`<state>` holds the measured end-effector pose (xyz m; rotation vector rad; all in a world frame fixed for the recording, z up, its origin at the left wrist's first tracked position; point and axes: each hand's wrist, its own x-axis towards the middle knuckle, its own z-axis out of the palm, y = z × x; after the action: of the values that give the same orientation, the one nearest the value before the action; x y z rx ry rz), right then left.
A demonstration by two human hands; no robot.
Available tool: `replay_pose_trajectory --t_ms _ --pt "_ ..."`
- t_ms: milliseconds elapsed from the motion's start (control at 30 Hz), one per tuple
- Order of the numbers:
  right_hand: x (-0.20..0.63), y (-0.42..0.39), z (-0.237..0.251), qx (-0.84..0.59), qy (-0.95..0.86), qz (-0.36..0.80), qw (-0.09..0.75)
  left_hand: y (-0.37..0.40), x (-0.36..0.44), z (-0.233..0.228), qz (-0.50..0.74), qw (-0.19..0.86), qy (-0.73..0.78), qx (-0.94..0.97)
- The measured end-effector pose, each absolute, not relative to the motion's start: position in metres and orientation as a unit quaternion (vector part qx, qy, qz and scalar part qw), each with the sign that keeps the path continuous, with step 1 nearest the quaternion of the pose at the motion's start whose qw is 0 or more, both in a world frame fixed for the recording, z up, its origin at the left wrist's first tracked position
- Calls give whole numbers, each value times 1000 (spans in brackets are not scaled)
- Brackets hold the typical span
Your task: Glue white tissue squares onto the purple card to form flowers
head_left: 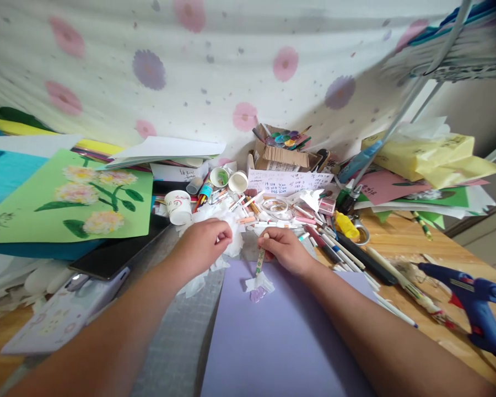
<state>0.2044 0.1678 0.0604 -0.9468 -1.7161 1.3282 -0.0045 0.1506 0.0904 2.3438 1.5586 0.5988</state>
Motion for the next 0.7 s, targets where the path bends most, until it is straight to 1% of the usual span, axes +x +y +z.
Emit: replay_pose_trajectory --t_ms 100,200,267,400,600,700 --pt "206 171 57 -383 -666 505 394 153 -14 93 167 97 570 799" --pt "207 171 58 -395 -653 492 418 153 -16 90 126 94 565 810" --pt "207 171 58 -404 -643 484 435 152 -14 87 122 90 564 812" --pt "207 171 58 -413 -629 475 456 150 -7 84 113 46 553 824" --pt "207 169 61 -394 -629 486 461 153 -9 88 103 19 519 848" --pt "206 163 66 -365 -641 515 437 153 -12 92 110 18 521 846"
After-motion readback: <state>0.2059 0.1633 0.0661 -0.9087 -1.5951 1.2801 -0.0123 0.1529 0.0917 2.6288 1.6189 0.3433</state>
